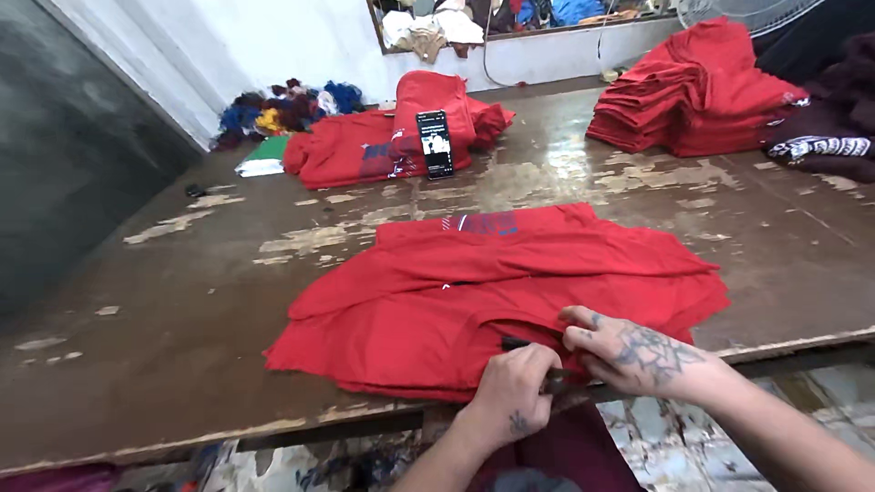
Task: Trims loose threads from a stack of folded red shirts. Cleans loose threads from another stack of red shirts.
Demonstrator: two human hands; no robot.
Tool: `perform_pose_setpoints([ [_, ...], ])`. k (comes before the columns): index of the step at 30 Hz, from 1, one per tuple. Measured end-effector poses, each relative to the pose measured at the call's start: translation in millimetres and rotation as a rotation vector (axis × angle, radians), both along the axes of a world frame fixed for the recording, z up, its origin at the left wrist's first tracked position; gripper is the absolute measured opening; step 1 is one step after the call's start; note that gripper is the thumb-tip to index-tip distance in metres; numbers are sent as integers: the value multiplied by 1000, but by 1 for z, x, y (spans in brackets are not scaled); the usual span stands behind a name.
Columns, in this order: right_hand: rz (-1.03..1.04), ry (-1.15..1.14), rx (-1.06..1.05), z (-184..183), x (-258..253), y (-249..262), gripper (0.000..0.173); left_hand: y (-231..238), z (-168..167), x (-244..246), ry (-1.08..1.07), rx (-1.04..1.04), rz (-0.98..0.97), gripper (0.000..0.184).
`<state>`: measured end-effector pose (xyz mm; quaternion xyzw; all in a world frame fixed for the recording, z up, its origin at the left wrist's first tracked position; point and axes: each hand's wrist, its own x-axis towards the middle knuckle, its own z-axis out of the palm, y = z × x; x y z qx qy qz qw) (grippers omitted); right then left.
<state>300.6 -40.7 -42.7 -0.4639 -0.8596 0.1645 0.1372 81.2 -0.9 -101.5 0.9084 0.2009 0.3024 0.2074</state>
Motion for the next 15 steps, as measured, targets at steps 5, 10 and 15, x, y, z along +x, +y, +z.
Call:
perform_pose_setpoints([
  [5, -238, 120, 693, -61, 8, 0, 15, 6, 26, 4, 78, -454, 112, 24],
  [10, -459, 317, 847, -103, -6, -3, 16, 10, 26, 15, 144, -511, 159, 30],
  [15, -399, 324, 793, -106, -6, -8, 19, 2, 23, 23, 223, -298, 202, 26],
])
